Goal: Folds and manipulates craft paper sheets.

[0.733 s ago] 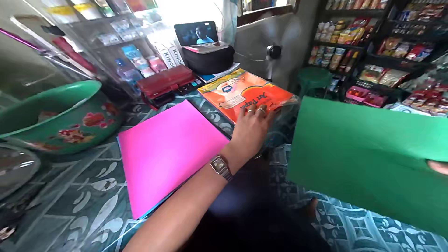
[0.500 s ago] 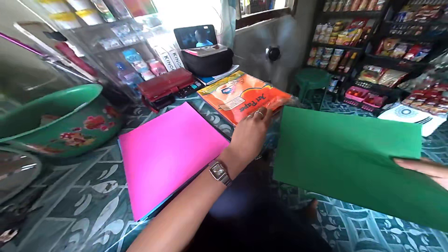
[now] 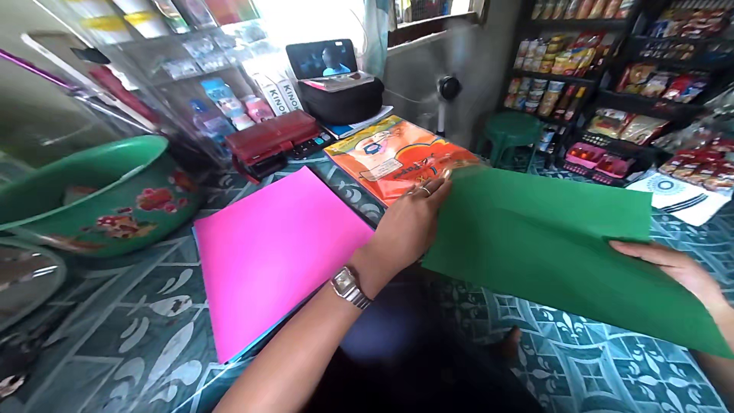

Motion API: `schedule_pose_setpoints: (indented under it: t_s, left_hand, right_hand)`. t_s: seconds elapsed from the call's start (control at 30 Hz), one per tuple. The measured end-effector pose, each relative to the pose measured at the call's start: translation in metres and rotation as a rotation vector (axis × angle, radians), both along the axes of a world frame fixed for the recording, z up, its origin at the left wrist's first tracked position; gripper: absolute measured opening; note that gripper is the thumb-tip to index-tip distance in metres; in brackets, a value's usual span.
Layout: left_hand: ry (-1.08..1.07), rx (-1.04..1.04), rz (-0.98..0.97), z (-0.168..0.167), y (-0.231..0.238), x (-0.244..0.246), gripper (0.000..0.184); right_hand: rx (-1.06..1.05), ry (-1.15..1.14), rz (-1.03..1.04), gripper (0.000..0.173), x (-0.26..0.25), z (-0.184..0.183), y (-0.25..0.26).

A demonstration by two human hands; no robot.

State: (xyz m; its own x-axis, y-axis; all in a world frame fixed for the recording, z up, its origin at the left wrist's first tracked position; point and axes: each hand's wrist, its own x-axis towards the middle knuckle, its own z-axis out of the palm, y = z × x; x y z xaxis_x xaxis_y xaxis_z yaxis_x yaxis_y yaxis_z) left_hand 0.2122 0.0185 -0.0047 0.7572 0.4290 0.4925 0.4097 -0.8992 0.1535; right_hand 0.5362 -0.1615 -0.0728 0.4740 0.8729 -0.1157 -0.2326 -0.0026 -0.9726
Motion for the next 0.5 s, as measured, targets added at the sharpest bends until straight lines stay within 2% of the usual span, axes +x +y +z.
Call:
schedule_pose_setpoints:
  t_s: [0.1,0.2,0.27,0.43,0.5]
  left_hand:
    - [-0.053,-0.025,-0.051,-0.001,0.003,-0.007,0.044]
    - [-0.055,0.005,0.073,0.0,-0.004,-0.017,0.041]
    - [-0.05,-0.01,0.176,0.002,-0.012,-0.024,0.042]
    - [-0.06,-0.062,0.295,-0.002,-0.03,-0.03,0.017]
    - [-0.075,0.012,0.301,-0.005,-0.034,-0.028,0.012]
  right_hand:
    - [0.053,0.062,-0.021,0.027,0.002,-0.009,0.007]
    - [0.089,0.154,0.009,0.03,0.006,-0.018,0.012]
    - [0.067,0.139,0.015,0.031,0.007,-0.024,0.013]
    - [0.078,0.196,0.009,0.031,-0.009,-0.031,0.01]
    - [0.075,0.212,0.001,0.029,-0.013,-0.033,0.009]
